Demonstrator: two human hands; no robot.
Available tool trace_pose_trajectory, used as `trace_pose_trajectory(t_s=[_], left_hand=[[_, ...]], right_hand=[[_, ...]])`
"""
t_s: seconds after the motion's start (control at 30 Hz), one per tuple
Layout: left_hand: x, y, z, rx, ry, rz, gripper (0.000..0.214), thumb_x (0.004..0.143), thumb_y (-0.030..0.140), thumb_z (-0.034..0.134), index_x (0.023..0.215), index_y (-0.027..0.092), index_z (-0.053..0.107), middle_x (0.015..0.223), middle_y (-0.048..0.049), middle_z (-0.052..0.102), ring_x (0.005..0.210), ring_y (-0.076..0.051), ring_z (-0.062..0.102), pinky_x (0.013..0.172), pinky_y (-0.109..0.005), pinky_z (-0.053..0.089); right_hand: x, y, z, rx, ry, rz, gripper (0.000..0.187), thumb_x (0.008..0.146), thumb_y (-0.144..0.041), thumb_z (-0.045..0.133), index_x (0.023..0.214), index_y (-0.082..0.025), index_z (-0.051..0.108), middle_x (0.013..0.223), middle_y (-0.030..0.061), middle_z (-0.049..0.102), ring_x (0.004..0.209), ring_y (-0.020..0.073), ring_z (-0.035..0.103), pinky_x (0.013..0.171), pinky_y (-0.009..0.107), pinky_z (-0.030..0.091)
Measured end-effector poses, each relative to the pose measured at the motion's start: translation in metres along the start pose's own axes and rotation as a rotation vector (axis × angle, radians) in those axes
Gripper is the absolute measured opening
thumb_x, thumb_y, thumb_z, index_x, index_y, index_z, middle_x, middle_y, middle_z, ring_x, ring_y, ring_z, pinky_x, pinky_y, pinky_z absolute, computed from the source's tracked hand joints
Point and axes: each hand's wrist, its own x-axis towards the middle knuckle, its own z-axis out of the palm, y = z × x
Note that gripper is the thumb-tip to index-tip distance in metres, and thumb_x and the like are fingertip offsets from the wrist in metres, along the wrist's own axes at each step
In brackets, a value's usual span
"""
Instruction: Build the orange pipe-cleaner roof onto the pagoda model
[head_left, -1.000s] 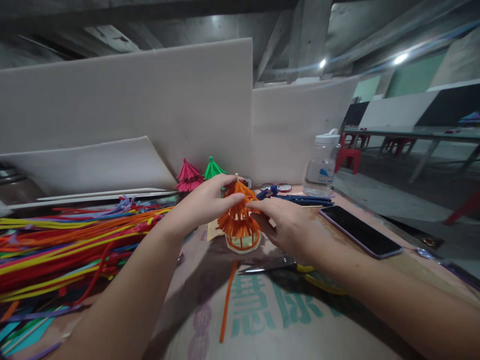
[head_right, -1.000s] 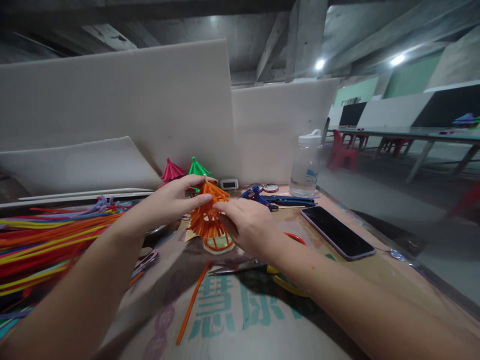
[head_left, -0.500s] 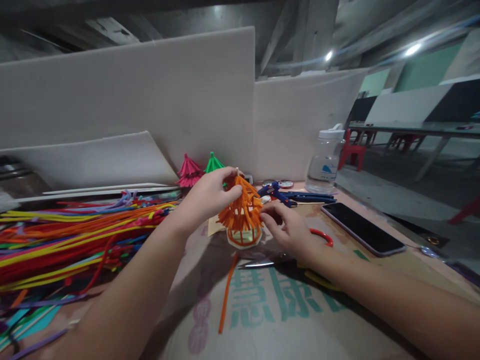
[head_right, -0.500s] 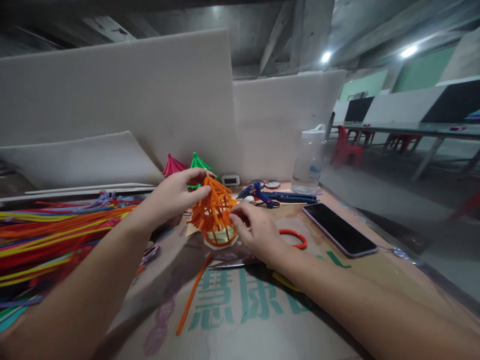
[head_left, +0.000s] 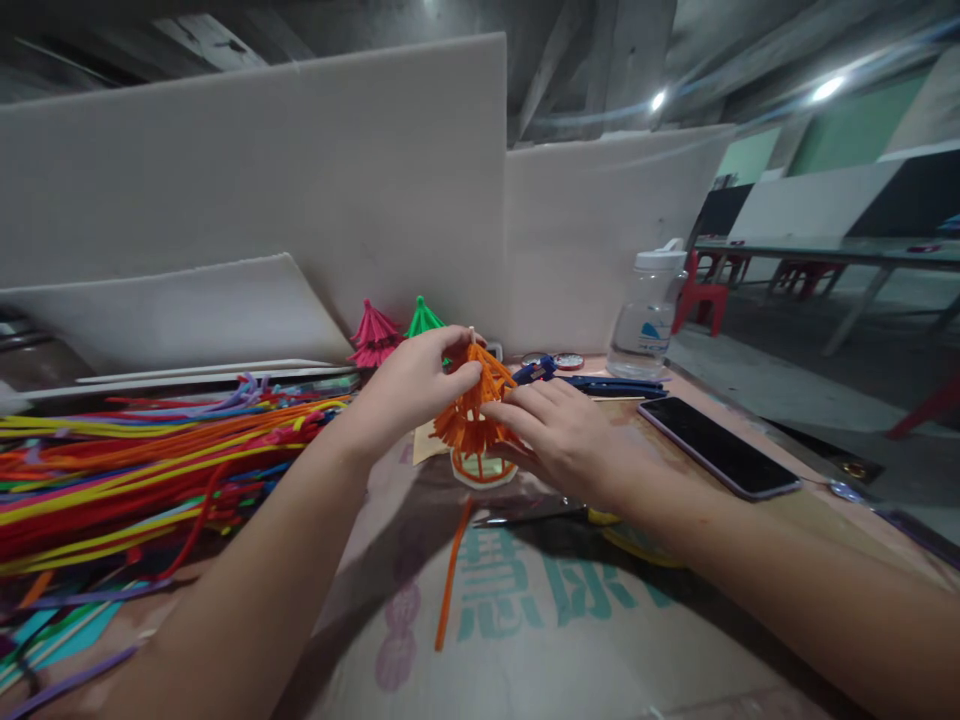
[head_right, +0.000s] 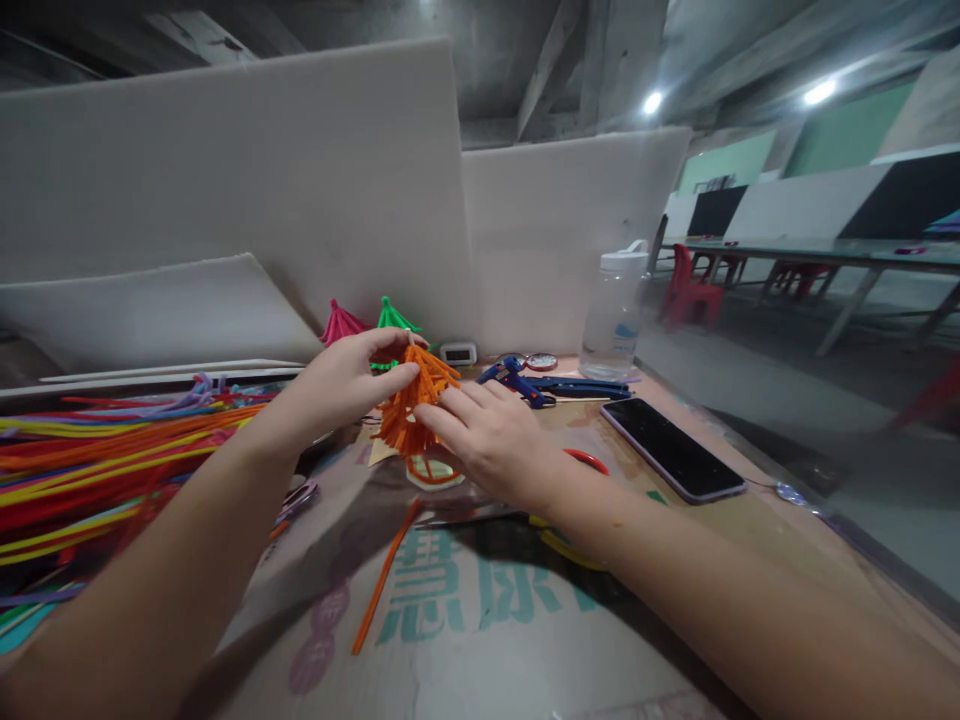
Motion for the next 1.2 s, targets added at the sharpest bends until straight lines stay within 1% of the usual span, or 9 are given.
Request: trace_pose_trajectory(t_s=[0.07,0.17,0.53,0.67,0.77,0.9,1.03,1.17,1.2], left_hand=[[0.000,0.000,0.000,-0.009,-0.001,-0.005,0.032,0.085,0.029,0.052,0.111,0.017,0.067,0.113,-0.0066,0.072,0.103,-0.025,0.066,0.091,-0.035,0.050],[-0.001,0.000,-0.001,-0.021,-0.009,-0.002,0.032,0.086,0.030,0.052,0.111,0.017,0.067,0.114,-0.0069,0.072,0.104,-0.025,0.066,0.091,-0.034,0.050],[-0.002,0.003,-0.003,-0.007,-0.016,-0.020,0.035,0.086,0.031,0.052,0.114,0.016,0.067,0.116,-0.0091,0.072,0.103,-0.026,0.067,0.092,-0.038,0.051],[-0.003,-0.001,-0.011,-0.097,-0.116,-0.031,0.046,0.083,0.034,0.058,0.125,0.016,0.063,0.129,-0.0103,0.067,0.115,-0.027,0.064,0.100,-0.039,0.049],[-0.003,-0.008,-0.016,-0.209,-0.179,-0.048,0.055,0.082,0.040,0.060,0.131,0.015,0.060,0.132,-0.0128,0.065,0.116,-0.028,0.064,0.100,-0.041,0.050],[-0.002,-0.012,-0.014,-0.271,-0.145,-0.059,0.053,0.086,0.046,0.056,0.127,0.014,0.063,0.129,-0.0134,0.067,0.116,-0.028,0.064,0.100,-0.044,0.050],[-0.001,-0.012,-0.006,-0.307,-0.123,-0.060,0.050,0.088,0.042,0.056,0.129,0.014,0.062,0.133,-0.0135,0.065,0.119,-0.028,0.062,0.103,-0.045,0.048],[0.001,-0.015,0.000,-0.366,-0.091,-0.057,0.051,0.090,0.040,0.055,0.132,0.012,0.059,0.136,-0.0147,0.063,0.122,-0.026,0.060,0.105,-0.042,0.047],[0.002,-0.017,-0.001,-0.375,-0.077,-0.050,0.051,0.091,0.040,0.054,0.133,0.012,0.058,0.135,-0.0146,0.063,0.121,-0.026,0.061,0.105,-0.042,0.047]], right_hand=[[0.000,-0.002,0.003,-0.027,0.006,-0.006,0.029,0.102,-0.031,0.048,0.120,-0.013,0.061,0.101,0.0121,0.070,0.089,0.0243,0.057,0.077,0.037,0.042],[0.000,-0.003,0.006,-0.042,0.042,0.022,0.028,0.102,-0.031,0.048,0.117,-0.012,0.063,0.101,0.0117,0.071,0.089,0.0246,0.057,0.077,0.037,0.042],[0.000,-0.003,0.011,-0.056,0.005,0.077,0.019,0.101,-0.027,0.050,0.109,-0.016,0.063,0.101,0.0105,0.070,0.089,0.0243,0.055,0.078,0.038,0.039],[-0.001,-0.003,0.012,-0.029,0.024,0.059,0.020,0.101,-0.031,0.051,0.107,-0.017,0.063,0.099,0.0099,0.070,0.088,0.0243,0.056,0.078,0.038,0.039],[-0.001,-0.003,0.010,0.017,0.067,0.049,0.021,0.098,-0.035,0.054,0.104,-0.016,0.063,0.095,0.0096,0.070,0.085,0.0240,0.056,0.076,0.037,0.040],[-0.004,-0.002,0.007,0.091,0.117,0.051,0.023,0.098,-0.035,0.054,0.106,-0.016,0.063,0.097,0.0112,0.070,0.089,0.0240,0.058,0.077,0.037,0.043],[-0.001,-0.001,0.004,0.102,0.082,0.035,0.025,0.099,-0.029,0.053,0.117,-0.015,0.064,0.101,0.0118,0.070,0.091,0.0245,0.059,0.078,0.038,0.046],[0.001,0.003,-0.005,0.223,0.103,0.149,0.020,0.098,-0.025,0.053,0.108,-0.014,0.066,0.101,0.0125,0.071,0.092,0.0234,0.062,0.082,0.037,0.048],[-0.001,0.006,-0.009,0.268,0.079,0.199,0.018,0.097,-0.023,0.053,0.106,-0.015,0.066,0.099,0.0117,0.071,0.089,0.0224,0.063,0.081,0.036,0.049]])
